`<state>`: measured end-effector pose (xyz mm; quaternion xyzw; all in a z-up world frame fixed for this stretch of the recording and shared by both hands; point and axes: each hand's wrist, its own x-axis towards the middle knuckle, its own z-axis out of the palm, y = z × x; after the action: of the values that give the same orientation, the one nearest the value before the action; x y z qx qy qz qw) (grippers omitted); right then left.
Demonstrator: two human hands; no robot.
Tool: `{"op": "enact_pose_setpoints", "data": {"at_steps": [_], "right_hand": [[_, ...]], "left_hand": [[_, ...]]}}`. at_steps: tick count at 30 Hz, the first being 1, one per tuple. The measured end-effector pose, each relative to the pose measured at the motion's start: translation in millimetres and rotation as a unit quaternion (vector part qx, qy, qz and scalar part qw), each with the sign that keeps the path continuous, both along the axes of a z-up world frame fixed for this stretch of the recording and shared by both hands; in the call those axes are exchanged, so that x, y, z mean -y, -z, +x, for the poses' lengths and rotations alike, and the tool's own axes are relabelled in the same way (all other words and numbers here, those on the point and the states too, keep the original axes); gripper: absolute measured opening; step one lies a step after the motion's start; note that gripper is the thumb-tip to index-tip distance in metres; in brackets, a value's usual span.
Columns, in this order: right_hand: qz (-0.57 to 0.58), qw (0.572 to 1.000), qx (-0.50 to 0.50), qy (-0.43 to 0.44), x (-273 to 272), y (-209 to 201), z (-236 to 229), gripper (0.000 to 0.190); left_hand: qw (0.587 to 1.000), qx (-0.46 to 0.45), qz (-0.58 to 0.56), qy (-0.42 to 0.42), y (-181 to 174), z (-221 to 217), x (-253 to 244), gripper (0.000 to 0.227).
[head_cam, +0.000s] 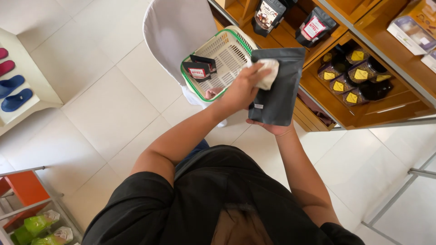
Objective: Cleaning a food package with a cloth and organizing items on a store shelf.
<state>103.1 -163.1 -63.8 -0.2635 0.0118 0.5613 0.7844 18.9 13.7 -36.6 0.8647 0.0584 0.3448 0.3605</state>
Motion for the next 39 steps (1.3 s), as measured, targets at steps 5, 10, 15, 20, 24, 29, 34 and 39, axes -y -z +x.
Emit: {"op": "enact_pose_setpoints", "data": {"at_steps": [5,10,15,20,24,29,34,39], "right_hand": [[0.021,1.000,-0.005,0.012,-26.1,10.6,15.4,0.058],[0.032,0.998,-0.008,0.050,-42.7,23.9,11.0,0.056],[0.059,0.994,-0.002,0.092,-92.7,28.5,23.7,0.052],[0.069,0.987,0.002,0.144,-119.2,39.4,30.1,0.050],[-0.021,0.983,0.085,0.158,-100.7,101.9,52.5,0.055],[-0.099,0.959,0.136,0.229,-119.6,61.2,34.8,0.050],[-0.200,0.917,0.200,0.282,-140.3,12.3,17.5,0.042],[-0.356,0.854,0.299,0.234,-132.3,8.2,18.2,0.033]], "left_hand": [[0.970,0.011,-0.214,0.111,-54.6,-16.9,-6.2,0.055],[0.973,0.040,-0.211,0.078,-34.0,19.1,-65.2,0.054],[0.927,-0.083,-0.294,0.216,-32.6,2.0,-103.0,0.049],[0.869,-0.191,-0.417,0.186,19.0,5.7,-151.7,0.040],[0.721,-0.216,-0.633,0.184,51.8,12.9,-158.1,0.036],[0.561,-0.236,-0.777,0.163,101.0,31.2,-173.7,0.034],[0.474,-0.271,-0.826,0.143,110.1,37.9,-165.7,0.033],[0.460,-0.273,-0.838,0.109,145.6,44.8,-159.6,0.026]]}}
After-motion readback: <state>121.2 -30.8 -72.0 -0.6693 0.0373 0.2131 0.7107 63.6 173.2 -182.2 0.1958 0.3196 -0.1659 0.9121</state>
